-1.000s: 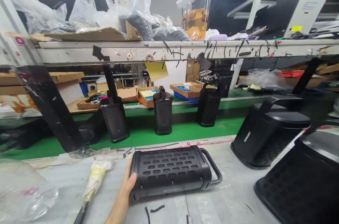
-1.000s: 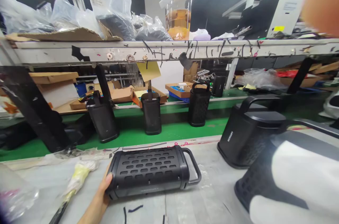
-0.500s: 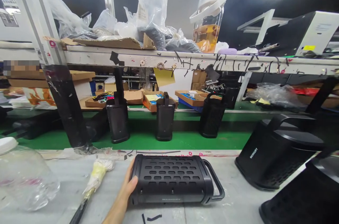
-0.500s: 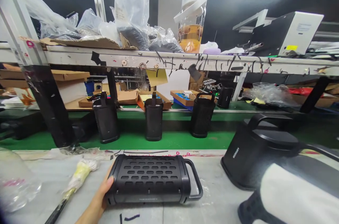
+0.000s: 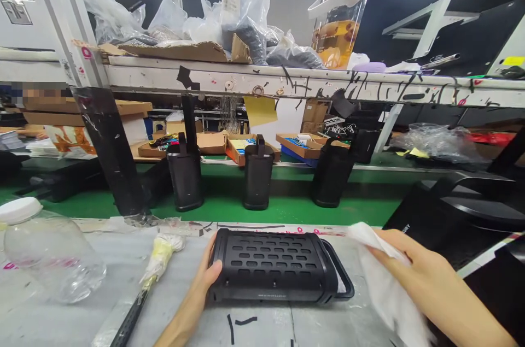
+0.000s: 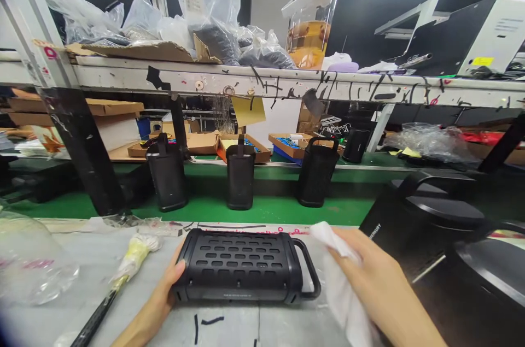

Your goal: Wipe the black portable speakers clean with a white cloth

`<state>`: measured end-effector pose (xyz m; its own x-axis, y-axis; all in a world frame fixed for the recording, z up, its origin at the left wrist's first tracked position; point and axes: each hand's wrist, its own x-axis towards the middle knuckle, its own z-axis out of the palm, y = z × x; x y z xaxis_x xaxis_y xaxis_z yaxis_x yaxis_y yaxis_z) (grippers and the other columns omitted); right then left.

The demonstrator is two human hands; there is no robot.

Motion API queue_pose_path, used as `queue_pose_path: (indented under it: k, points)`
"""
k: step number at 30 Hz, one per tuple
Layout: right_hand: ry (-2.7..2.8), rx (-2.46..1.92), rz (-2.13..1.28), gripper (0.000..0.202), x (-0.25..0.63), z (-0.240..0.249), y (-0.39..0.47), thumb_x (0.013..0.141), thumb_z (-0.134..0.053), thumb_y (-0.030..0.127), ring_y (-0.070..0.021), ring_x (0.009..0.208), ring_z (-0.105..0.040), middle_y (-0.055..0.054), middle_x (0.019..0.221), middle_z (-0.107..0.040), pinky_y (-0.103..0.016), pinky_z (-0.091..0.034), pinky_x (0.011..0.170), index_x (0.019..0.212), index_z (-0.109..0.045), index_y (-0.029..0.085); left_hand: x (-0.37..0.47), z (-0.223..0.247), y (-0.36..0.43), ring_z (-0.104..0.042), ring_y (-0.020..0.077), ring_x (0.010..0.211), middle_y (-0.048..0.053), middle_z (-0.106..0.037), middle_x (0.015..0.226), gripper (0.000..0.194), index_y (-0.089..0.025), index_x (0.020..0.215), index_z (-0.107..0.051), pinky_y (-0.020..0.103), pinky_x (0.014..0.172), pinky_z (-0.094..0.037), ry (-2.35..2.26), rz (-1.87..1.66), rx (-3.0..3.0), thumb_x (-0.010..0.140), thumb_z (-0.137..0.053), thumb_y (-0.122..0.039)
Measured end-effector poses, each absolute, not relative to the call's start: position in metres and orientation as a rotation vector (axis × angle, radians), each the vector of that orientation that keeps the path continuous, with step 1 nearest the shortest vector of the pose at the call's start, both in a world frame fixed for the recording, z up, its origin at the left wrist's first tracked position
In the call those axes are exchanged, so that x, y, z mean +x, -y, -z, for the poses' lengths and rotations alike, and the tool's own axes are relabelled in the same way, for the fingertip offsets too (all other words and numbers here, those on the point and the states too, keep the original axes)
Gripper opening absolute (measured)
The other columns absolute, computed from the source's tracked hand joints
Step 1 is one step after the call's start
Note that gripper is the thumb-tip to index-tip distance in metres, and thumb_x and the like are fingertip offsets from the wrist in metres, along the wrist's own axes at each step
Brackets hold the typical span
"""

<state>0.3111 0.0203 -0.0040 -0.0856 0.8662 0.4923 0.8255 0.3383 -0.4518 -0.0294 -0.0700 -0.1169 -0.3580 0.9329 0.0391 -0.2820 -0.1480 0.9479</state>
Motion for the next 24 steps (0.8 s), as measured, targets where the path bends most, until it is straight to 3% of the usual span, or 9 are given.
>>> queue_pose_path:
  k: [4, 7, 9, 14, 16, 20, 22, 24]
  points:
    - [1.680, -1.688, -0.042, 0.046, 0.306, 0.023, -0.051, 0.080, -0.036, 0.041, -0.0294, 0.091, -0.063, -0.015, 0.105, -0.062, -0.041, -0.047, 0.079, 0.106, -0.066, 0.019, -0.025, 0.114, 0.069, -0.022, 0.0275, 0.145, 0.002, -0.036, 0.154, 0.069, -0.024, 0.141, -0.043, 0.039, 0.120, -0.015, -1.167, -1.717, 0.876, 0.080, -0.059, -0.053]
    - [1.729, -1.708, -0.319, 0.037, 0.289, 0.053, -0.061, 0.076, -0.042, 0.034, -0.0336, 0.085, -0.064, -0.015, 0.083, -0.067, -0.046, -0.045, 0.081, 0.095, -0.069, 0.018, -0.022, 0.112, 0.068, -0.024, 0.0293, 0.144, 0.003, -0.039, 0.152, 0.070, -0.023, 0.140, -0.046, 0.040, 0.119, -0.019, -1.176, -1.760, 0.865, 0.078, -0.061, -0.053]
    - [1.726, -1.693, -0.473, 0.032, 0.275, 0.074, -0.064, 0.075, -0.043, 0.033, -0.0330, 0.078, -0.066, -0.012, 0.070, -0.068, -0.045, -0.047, 0.078, 0.085, -0.071, 0.019, -0.022, 0.112, 0.068, -0.025, 0.0299, 0.143, 0.003, -0.040, 0.151, 0.071, -0.024, 0.140, -0.045, 0.040, 0.119, -0.020, -1.174, -1.748, 0.852, 0.078, -0.062, -0.054]
    - [1.613, -1.553, -0.801, 0.048, 0.264, 0.101, -0.066, 0.084, -0.035, 0.046, -0.0245, 0.087, -0.068, -0.007, 0.085, -0.073, -0.033, -0.053, 0.075, 0.091, -0.072, 0.016, -0.024, 0.115, 0.069, -0.023, 0.0308, 0.144, 0.001, -0.039, 0.152, 0.071, -0.027, 0.141, -0.044, 0.044, 0.119, -0.016, -1.229, -1.708, 0.819, 0.078, -0.060, -0.056]
    - [1.552, -1.566, -0.820, 0.052, 0.268, 0.099, -0.063, 0.083, -0.036, 0.051, -0.0268, 0.087, -0.068, -0.009, 0.084, -0.073, -0.035, -0.053, 0.076, 0.090, -0.072, 0.013, -0.024, 0.117, 0.069, -0.021, 0.0292, 0.145, 0.000, -0.036, 0.154, 0.070, -0.027, 0.142, -0.042, 0.043, 0.120, -0.013, -1.243, -1.704, 0.830, 0.080, -0.057, -0.056]
    - [1.451, -1.575, -0.491, 0.054, 0.258, 0.094, -0.034, 0.086, -0.037, 0.050, -0.0325, 0.100, -0.064, -0.014, 0.099, -0.071, -0.040, -0.049, 0.086, 0.107, -0.066, 0.010, -0.024, 0.119, 0.066, -0.020, 0.0265, 0.145, -0.001, -0.035, 0.154, 0.068, -0.028, 0.143, -0.041, 0.040, 0.121, -0.010, -1.266, -1.702, 0.849, 0.082, -0.054, -0.057]
    - [1.676, -1.276, -0.124, 0.041, 0.239, 0.102, -0.010, 0.090, -0.041, 0.038, -0.0270, 0.106, -0.062, -0.011, 0.111, -0.068, -0.034, -0.047, 0.090, 0.118, -0.061, 0.015, -0.024, 0.119, 0.064, -0.022, 0.0263, 0.145, -0.001, -0.038, 0.152, 0.065, -0.028, 0.141, -0.043, 0.040, 0.120, -0.010, -1.294, -1.715, 0.844, 0.083, -0.053, -0.057]
    - [1.949, -0.823, 0.268, 0.034, 0.220, 0.118, 0.011, 0.090, -0.042, 0.025, -0.0246, 0.105, -0.063, -0.011, 0.111, -0.069, -0.033, -0.047, 0.092, 0.117, -0.060, 0.015, -0.024, 0.117, 0.061, -0.025, 0.0264, 0.144, 0.000, -0.042, 0.150, 0.063, -0.028, 0.139, -0.047, 0.040, 0.120, -0.012, -1.306, -1.728, 0.855, 0.083, -0.053, -0.055]
